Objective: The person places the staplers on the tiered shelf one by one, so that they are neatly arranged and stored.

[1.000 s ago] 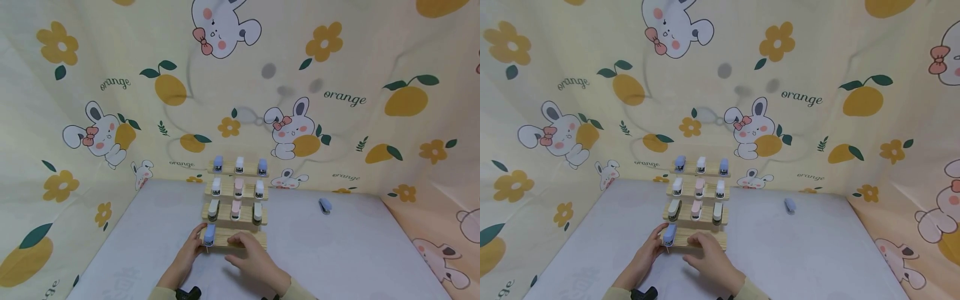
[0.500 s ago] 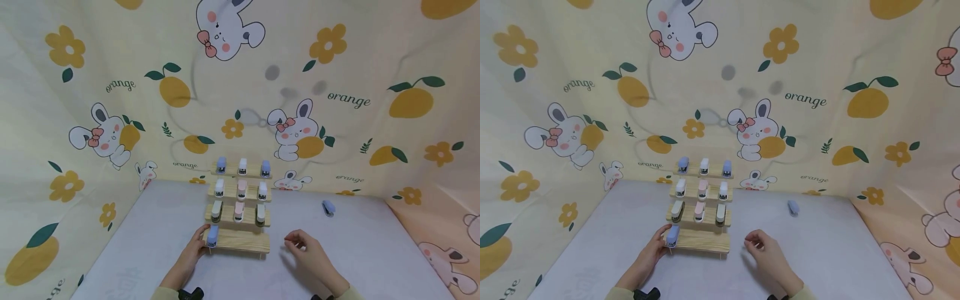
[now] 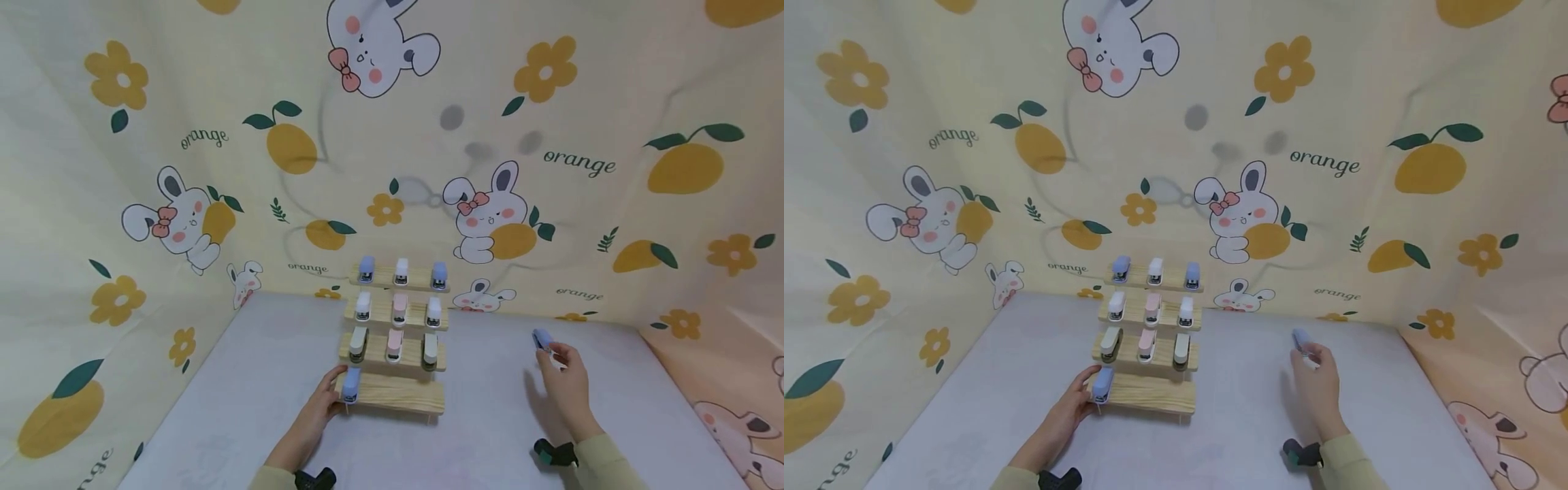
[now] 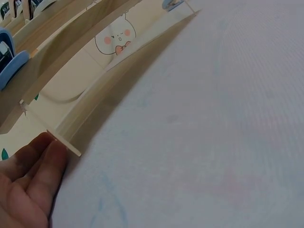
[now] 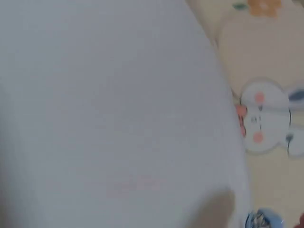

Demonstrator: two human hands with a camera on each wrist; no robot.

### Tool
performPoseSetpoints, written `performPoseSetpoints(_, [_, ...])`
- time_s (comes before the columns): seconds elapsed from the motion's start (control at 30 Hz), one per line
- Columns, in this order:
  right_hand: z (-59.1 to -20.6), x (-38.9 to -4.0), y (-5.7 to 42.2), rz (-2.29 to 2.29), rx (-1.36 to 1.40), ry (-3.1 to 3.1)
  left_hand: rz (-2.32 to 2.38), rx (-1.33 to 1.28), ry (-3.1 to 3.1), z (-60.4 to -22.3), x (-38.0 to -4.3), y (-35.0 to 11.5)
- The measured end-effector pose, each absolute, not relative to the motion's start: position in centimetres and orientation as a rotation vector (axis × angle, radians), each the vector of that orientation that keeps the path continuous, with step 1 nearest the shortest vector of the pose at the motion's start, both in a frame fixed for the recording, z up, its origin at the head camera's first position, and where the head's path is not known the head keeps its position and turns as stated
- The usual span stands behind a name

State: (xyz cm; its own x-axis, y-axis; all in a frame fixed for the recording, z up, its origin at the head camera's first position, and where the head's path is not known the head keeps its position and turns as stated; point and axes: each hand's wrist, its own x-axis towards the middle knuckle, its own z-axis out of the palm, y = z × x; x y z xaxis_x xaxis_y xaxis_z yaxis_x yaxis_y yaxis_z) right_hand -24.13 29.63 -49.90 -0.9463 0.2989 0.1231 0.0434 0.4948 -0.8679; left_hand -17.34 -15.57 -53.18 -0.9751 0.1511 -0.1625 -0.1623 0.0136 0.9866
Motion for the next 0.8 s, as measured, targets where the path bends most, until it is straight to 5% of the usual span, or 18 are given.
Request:
performPoseSetpoints(0.37, [-52.5, -29.0, 33.3, 1.686, -0.705, -2.417, 2.049, -0.003, 2.048, -53.3, -17.4, -15.4])
performPoseSetpoints(0.8, [-53.3, -30.6, 32.4, 1.604, -0.794, -2.501, 2.046, -0.011, 2.063, -53.4, -17.7, -15.7])
